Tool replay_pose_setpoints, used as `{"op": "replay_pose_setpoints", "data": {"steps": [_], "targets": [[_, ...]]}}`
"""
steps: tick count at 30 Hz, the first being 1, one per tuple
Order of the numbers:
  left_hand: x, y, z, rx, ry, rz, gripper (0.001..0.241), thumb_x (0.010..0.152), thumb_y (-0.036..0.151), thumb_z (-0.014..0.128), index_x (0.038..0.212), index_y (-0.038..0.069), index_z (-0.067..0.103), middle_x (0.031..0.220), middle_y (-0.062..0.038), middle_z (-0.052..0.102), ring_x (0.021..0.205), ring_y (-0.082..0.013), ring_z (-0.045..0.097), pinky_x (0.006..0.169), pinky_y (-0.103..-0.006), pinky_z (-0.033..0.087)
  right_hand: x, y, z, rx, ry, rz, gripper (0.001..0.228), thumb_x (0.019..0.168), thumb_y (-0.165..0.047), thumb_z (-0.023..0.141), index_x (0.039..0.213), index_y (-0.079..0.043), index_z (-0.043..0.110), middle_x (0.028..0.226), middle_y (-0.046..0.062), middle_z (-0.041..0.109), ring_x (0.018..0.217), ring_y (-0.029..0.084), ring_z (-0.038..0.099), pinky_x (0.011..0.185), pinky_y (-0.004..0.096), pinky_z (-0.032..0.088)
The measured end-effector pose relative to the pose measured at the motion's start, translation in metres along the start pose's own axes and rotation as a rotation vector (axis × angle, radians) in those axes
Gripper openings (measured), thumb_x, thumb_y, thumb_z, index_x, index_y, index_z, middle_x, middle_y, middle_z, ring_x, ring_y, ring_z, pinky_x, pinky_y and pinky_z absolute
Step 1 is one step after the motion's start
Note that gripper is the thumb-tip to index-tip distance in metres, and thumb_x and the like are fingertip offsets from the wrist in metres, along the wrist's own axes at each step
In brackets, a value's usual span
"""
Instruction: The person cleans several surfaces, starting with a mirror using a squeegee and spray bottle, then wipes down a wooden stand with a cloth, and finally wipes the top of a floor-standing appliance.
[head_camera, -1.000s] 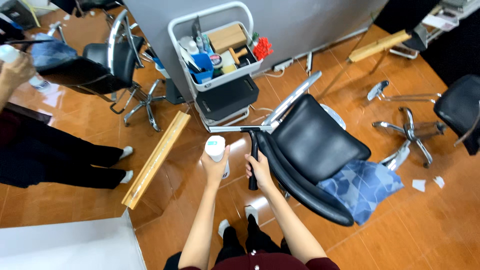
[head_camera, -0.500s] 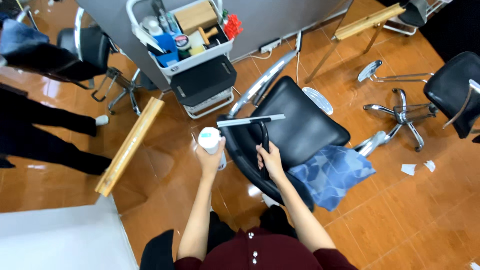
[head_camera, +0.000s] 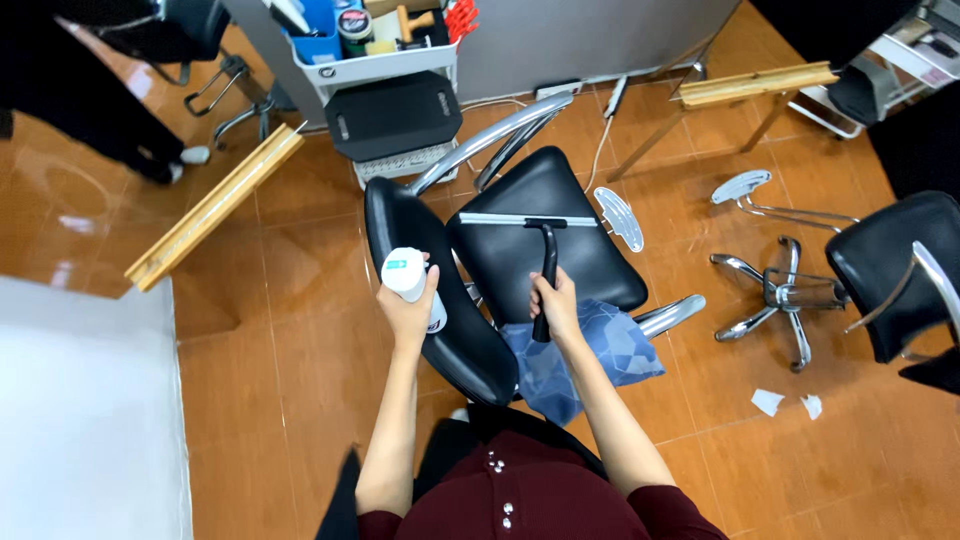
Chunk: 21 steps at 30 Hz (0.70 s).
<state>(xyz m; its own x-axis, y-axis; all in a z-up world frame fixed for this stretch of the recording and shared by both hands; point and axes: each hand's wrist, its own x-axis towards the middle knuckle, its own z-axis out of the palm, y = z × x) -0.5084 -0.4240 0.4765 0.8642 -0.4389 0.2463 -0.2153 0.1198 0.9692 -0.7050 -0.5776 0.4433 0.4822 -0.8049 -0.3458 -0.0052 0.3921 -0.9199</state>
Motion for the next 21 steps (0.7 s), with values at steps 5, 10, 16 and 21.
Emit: {"op": "replay_pose_setpoints", "data": {"steps": [5, 10, 16, 21], "targets": [[-0.034, 0.007, 0.002, 0.026, 0.045, -0.015, 0.028, 0.086, 0.007, 0.083, 0.11, 0.0, 0.072, 0.106, -0.008, 0.078, 0.1, -0.0154, 0.073, 0.091, -0.0307, 0.056, -0.011, 0.009, -0.034, 0.005, -0.011, 0.003, 0.012, 0.098, -0.014, 0.062, 0.093, -0.006, 0.053, 0.058, 0.001, 0.05, 0.041, 0.01, 0.046, 0.038, 0.027, 0.04], [-0.064, 0.019, 0.002, 0.028, 0.069, -0.02, 0.028, 0.087, 0.006, 0.083, 0.111, -0.001, 0.071, 0.106, -0.009, 0.077, 0.099, -0.0163, 0.073, 0.092, -0.0311, 0.056, -0.023, 0.017, -0.075, -0.013, -0.051, 0.003, 0.015, 0.1, -0.014, 0.062, 0.092, -0.006, 0.051, 0.06, 0.002, 0.051, 0.043, 0.011, 0.048, 0.04, 0.027, 0.041], [-0.089, 0.029, 0.031, 0.07, 0.149, 0.027, 0.029, 0.087, 0.005, 0.082, 0.112, -0.002, 0.07, 0.108, -0.01, 0.077, 0.103, -0.0177, 0.073, 0.094, -0.0316, 0.056, -0.014, 0.004, -0.126, -0.11, -0.061, 0.066, 0.014, 0.099, -0.013, 0.063, 0.092, -0.006, 0.053, 0.06, 0.002, 0.051, 0.044, 0.011, 0.048, 0.042, 0.027, 0.042], [-0.103, 0.014, 0.079, 0.131, 0.21, -0.002, 0.03, 0.086, 0.006, 0.082, 0.113, -0.002, 0.071, 0.109, -0.009, 0.077, 0.103, -0.0166, 0.073, 0.093, -0.0313, 0.056, 0.047, 0.01, -0.177, -0.195, -0.15, 0.08, 0.014, 0.098, -0.014, 0.064, 0.092, -0.007, 0.053, 0.06, 0.001, 0.051, 0.043, 0.011, 0.048, 0.04, 0.027, 0.041]]}}
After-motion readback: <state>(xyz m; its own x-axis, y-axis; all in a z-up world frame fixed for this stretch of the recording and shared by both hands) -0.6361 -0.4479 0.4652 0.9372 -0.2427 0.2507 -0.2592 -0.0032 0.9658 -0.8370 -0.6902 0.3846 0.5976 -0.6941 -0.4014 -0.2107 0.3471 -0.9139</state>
